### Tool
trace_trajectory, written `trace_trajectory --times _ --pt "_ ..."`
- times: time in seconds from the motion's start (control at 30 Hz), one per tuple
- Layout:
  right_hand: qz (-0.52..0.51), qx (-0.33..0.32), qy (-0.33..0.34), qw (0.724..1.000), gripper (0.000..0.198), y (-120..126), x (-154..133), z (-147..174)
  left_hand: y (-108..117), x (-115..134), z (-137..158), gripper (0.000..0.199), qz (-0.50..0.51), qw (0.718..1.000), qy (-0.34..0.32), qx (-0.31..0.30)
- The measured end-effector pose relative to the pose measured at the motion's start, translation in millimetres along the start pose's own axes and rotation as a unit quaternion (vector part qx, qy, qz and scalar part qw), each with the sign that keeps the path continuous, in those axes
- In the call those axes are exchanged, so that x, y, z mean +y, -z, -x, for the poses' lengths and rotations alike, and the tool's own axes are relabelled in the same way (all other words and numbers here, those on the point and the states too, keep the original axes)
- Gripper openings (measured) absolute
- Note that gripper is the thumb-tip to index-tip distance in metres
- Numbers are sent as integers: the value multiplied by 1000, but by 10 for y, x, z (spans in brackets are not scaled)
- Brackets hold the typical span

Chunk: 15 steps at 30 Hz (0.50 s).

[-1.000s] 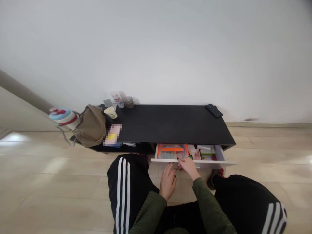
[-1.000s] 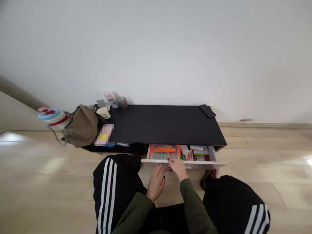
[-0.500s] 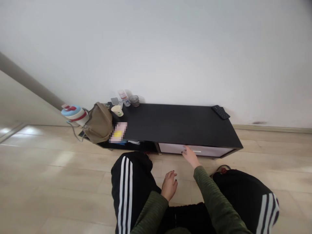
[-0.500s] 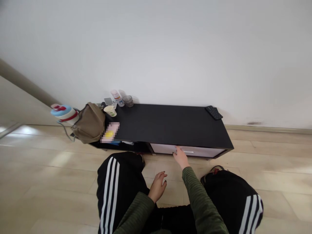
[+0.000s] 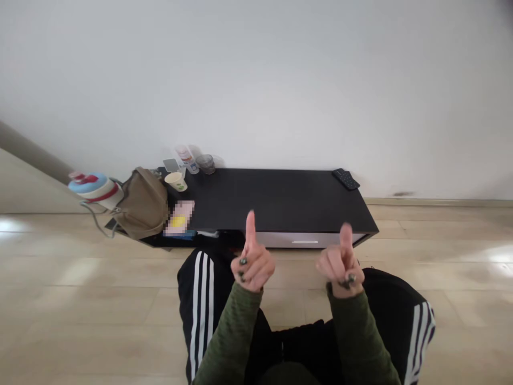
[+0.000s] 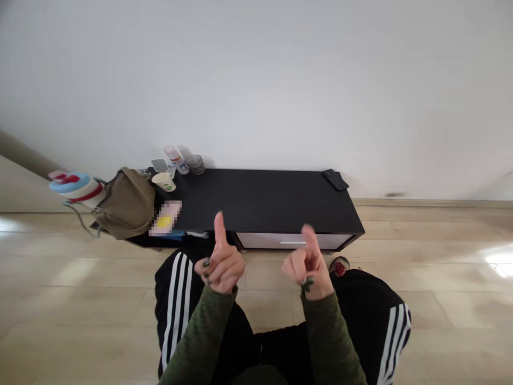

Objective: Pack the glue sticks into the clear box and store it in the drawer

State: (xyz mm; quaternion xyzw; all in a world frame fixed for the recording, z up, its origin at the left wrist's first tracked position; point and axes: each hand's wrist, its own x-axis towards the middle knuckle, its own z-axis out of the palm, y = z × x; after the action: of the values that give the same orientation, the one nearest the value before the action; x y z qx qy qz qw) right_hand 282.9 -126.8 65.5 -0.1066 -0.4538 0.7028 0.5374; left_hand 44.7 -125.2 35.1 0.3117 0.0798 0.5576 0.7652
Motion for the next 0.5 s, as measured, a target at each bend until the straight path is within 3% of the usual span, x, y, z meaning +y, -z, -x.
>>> trace_trajectory --times 0.07,0.13,0.27,0.4,0.47,0.5 --pt "-105 116 57 986 81 50 102 -151 18 -81 -225 82 56 994 -54 79" --pt "-172 184 34 967 86 154 235 -282 86 -188 -354 84 68 990 -30 118" --pt "-234 213 -21 948 85 447 492 -286 241 -217 -254 88 48 989 -4 142" --pt "-221 246 -64 941 74 832 803 -139 230 121 13 87 -68 984 26 161" --pt "-193 319 -133 918 57 1064 1018 -95 215 361 137 75 -181 959 45 212" --pt "-168 375 -179 894 44 1181 1134 -76 225 482 206 65 -250 935 44 250"
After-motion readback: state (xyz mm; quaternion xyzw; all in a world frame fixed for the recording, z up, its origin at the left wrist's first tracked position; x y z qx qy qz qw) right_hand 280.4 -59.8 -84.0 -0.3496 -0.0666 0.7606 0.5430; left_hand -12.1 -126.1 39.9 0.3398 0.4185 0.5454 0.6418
